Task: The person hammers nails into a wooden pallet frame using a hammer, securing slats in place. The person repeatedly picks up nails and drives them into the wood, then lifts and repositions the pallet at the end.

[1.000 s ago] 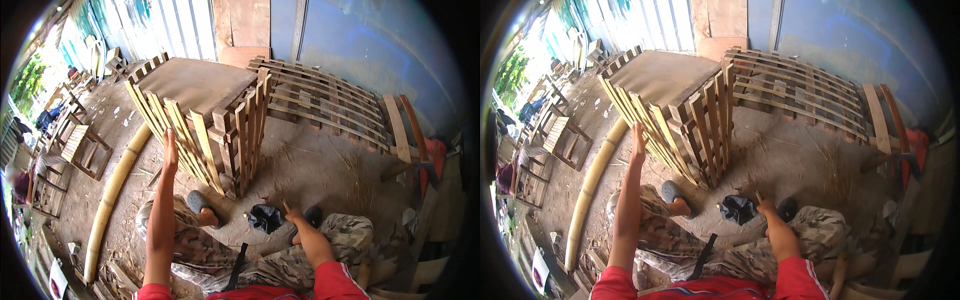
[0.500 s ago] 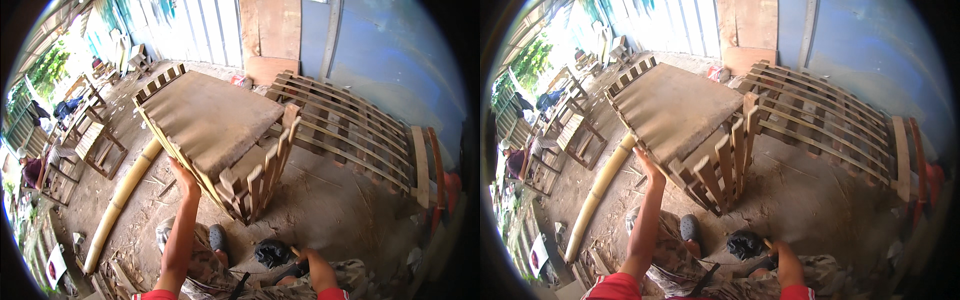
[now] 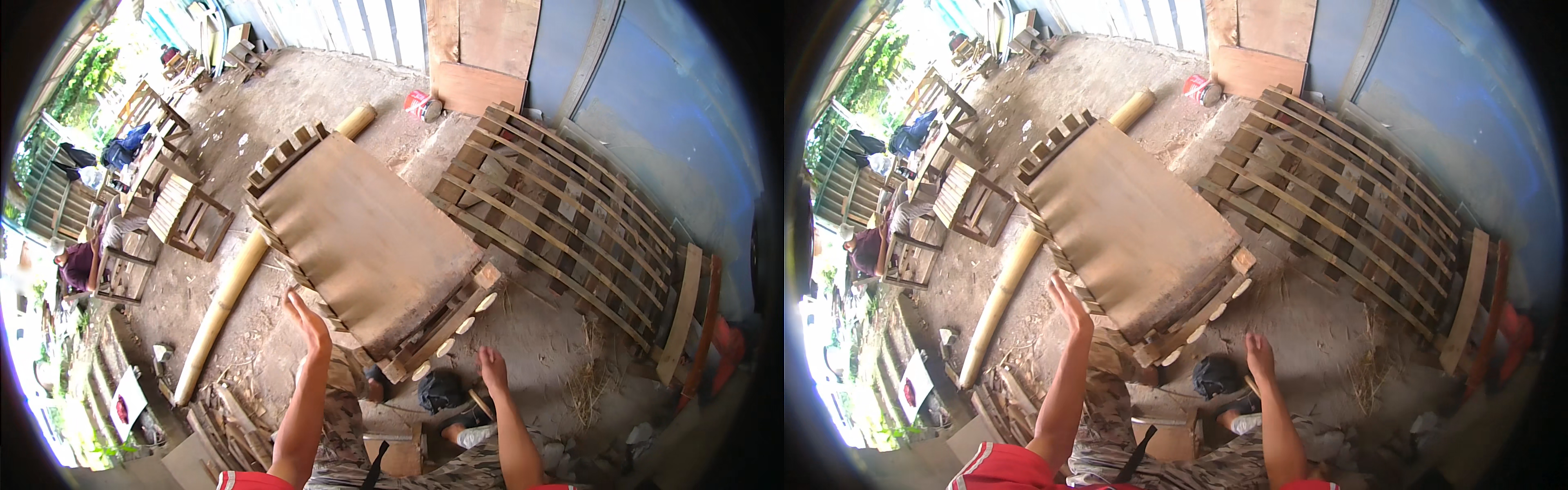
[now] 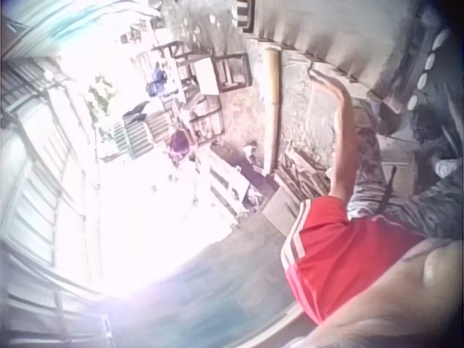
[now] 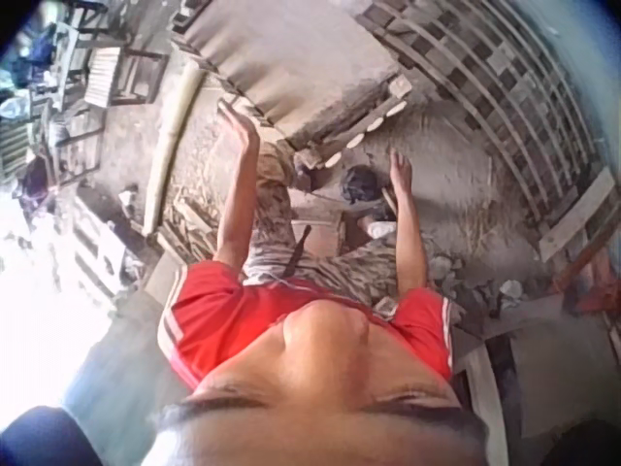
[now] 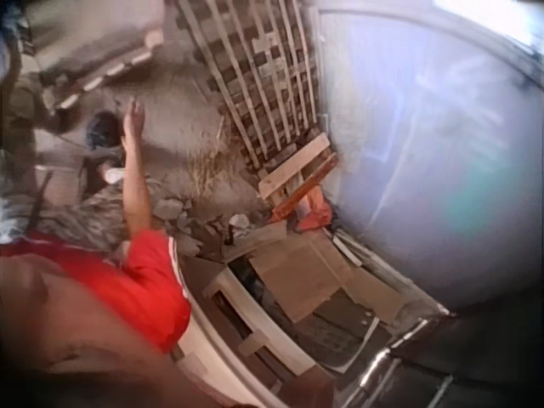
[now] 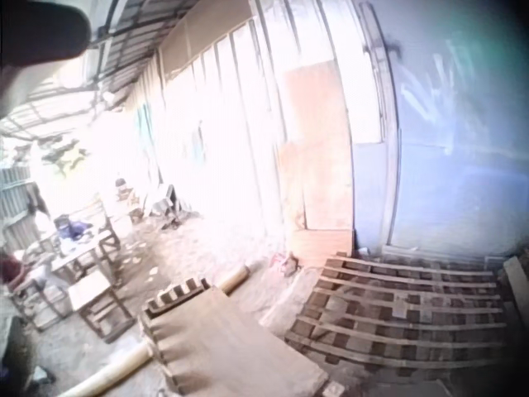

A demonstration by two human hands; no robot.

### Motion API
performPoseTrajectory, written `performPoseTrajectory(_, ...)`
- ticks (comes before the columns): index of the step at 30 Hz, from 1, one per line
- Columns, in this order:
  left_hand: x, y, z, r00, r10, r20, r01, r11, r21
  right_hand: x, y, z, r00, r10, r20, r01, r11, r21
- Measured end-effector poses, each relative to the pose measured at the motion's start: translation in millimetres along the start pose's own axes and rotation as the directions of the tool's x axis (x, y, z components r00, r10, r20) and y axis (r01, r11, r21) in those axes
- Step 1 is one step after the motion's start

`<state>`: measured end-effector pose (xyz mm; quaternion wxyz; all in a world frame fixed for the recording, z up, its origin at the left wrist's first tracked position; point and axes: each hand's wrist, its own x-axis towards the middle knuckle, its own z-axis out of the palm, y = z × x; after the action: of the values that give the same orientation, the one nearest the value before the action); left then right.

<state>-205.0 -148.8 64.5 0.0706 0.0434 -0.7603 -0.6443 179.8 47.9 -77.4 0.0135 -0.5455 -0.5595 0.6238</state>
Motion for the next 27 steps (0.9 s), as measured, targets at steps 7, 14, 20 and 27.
performPoseTrajectory(7, 115.9, 170.7, 33.5, 0.846, 0.393, 0.360, -0.529, 0.696, 0.485, -154.9, -249.6, 46.9, 0.997, 0.038, 0.073, -0.070, 0.856, 0.512)
performPoseTrajectory(14, 267.3, 162.8, 101.3, 0.753, 0.084, 0.653, -0.657, 0.170, 0.735, -160.3, -284.0, 99.3, 0.931, 0.048, -0.362, -0.044, 0.999, 0.020)
performPoseTrajectory(20, 320.9, 166.0, 133.2, 0.651, -0.346, 0.675, -0.660, 0.181, 0.729, -148.2, -287.2, 114.8, 0.807, 0.106, -0.581, -0.205, 0.973, -0.107)
performPoseTrajectory(27, 375.4, 109.1, 136.5, 0.539, -0.184, 0.822, -0.703, 0.439, 0.560, -147.4, -277.6, 119.0, 0.766, 0.151, -0.625, -0.213, 0.977, -0.025)
